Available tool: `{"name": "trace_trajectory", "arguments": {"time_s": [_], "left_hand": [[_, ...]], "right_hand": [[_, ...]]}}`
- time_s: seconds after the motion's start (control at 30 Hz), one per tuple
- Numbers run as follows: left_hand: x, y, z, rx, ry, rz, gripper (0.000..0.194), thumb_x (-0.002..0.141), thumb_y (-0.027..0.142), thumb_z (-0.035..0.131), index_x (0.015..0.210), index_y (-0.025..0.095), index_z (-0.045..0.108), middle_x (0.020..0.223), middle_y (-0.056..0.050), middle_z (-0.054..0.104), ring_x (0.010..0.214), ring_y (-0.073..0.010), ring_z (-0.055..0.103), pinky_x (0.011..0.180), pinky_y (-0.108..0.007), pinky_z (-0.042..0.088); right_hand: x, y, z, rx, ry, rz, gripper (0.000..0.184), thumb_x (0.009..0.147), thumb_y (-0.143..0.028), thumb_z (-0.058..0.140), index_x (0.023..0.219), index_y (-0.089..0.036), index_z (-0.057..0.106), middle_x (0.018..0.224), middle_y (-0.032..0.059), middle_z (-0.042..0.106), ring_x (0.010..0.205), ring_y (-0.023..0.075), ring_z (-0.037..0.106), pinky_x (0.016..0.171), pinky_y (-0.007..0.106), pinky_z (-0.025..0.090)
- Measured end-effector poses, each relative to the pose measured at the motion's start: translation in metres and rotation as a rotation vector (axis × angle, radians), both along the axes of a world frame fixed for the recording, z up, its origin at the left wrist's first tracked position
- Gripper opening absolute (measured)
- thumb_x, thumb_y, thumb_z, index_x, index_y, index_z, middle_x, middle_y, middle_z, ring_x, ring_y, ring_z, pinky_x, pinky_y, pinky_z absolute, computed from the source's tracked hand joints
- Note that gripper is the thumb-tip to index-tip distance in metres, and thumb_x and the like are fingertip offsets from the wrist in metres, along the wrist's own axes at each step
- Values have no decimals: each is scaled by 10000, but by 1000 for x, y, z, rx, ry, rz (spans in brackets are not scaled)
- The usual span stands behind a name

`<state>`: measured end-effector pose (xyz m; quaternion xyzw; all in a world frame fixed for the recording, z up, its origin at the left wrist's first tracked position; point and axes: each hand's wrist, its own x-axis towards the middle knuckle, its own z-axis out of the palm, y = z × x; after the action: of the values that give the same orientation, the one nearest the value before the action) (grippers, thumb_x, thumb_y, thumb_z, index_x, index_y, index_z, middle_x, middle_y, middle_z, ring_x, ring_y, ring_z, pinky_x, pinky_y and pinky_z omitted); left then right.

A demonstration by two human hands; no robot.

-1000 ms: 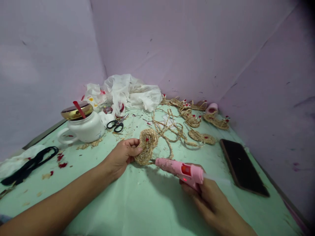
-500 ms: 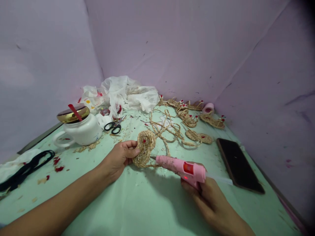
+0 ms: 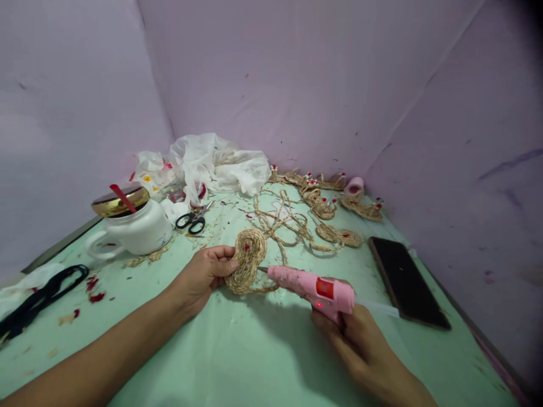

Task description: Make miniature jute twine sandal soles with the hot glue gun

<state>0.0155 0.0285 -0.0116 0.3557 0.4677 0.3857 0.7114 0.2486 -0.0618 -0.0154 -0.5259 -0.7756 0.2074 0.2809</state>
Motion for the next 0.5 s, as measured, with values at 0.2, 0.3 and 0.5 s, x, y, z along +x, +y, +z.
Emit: {"name": "trace_trajectory", "arguments": {"time_s": [0.2,0.3,0.5], "left_hand": [[-1,0,-3,-5,2,-3,276,530,175,749,775,118,637,654,-23,666,609,-129,597,618,-231,451],[-2,-1,-3,-5,5,-8,269,537,179,748,776,120,637,662,-23,664,620,-135,601,625,-238,451],[-2,-1,-2,-19,13,-4,291,516,183,759,773,117,639,657,-31,664,634,-151,608,645,-252,451]], "right_hand": [[0,2,0,-31,53,21,368,883,-259,375,1241,-207,441,1043,96,587,889,222,572,810,320,465],[1,3,-1,-25,76,16,378,882,-246,380,1256,-212,427,1059,93,586,921,223,569,830,320,459],[2,2,-8,64,110,-36,384,871,-235,413,1255,-233,422,1062,82,580,876,210,583,774,300,481]]}}
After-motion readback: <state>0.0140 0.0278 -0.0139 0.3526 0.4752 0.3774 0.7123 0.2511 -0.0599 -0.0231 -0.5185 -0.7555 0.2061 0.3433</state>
